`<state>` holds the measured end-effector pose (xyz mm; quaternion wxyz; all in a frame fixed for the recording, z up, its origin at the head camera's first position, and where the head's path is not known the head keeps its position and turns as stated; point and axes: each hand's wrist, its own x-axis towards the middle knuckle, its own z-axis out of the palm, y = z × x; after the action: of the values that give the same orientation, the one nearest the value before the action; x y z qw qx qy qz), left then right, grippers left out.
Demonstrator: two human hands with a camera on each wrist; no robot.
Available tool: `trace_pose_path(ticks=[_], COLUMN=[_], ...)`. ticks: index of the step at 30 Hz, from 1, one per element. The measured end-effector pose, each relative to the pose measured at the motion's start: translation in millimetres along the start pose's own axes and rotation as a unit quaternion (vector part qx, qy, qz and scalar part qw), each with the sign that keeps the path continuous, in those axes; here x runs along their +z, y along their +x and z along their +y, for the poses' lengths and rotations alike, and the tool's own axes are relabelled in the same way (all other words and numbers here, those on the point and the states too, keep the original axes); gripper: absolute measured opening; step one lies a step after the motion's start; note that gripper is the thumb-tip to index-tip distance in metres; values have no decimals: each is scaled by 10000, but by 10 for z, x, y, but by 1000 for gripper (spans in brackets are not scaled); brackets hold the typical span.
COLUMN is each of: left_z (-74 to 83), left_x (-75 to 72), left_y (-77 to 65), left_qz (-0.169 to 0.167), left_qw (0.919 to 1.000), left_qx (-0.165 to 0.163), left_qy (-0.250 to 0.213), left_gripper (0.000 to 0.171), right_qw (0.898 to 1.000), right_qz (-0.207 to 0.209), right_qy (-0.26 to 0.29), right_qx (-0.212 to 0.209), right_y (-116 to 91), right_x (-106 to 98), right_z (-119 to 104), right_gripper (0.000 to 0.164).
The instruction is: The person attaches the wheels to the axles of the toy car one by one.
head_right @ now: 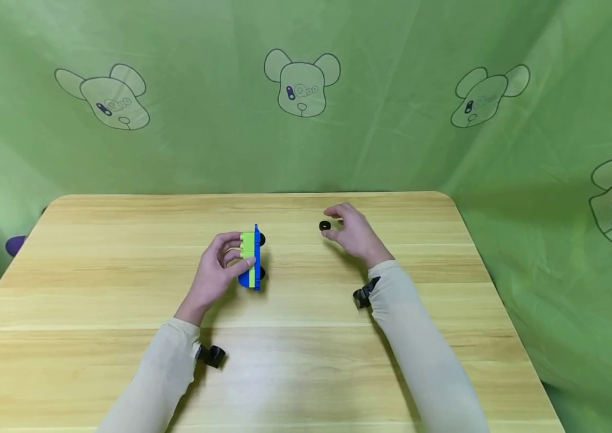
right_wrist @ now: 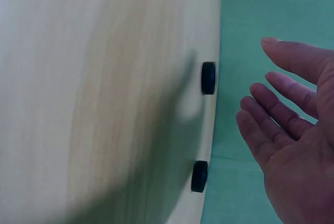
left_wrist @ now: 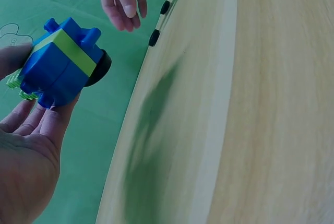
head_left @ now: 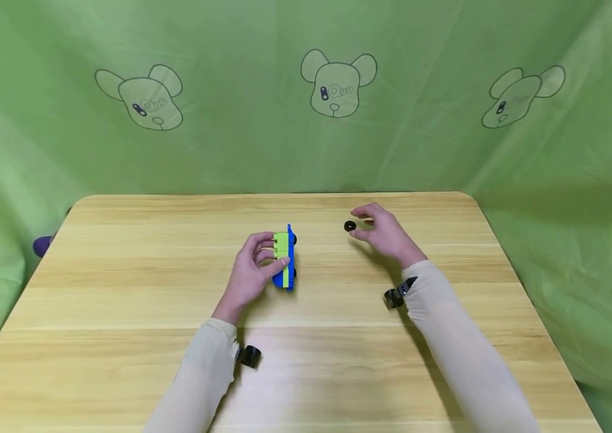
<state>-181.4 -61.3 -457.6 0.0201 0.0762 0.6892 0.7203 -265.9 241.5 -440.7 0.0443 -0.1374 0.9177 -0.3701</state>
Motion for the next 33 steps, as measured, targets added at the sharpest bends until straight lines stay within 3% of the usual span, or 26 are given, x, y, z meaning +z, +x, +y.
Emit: trace_pose_path(ticks=[11,24,31,33], left_z=[-33,24,-27,47], left_x=[4,-26,-14,-1], left_y=[24,79,46,12], left_qz=[9,16,106,90], left_qw=[9999,9999,9999,9999], left_qx=[115,-169,-34,-54], left_qy=[8,-25,-13,4], left_gripper=[55,56,55,55], right_qw=[9990,9982,9965,9961], right_qz=[-324,-375,-415,-436], right_qy=[-231,-412,-712,-765], right_qx=[191,210,157,115], right_y=[198,283,325,332], right_x=[17,79,96,102], right_z=[163,207,206,201], right_gripper=[50,40,38,37])
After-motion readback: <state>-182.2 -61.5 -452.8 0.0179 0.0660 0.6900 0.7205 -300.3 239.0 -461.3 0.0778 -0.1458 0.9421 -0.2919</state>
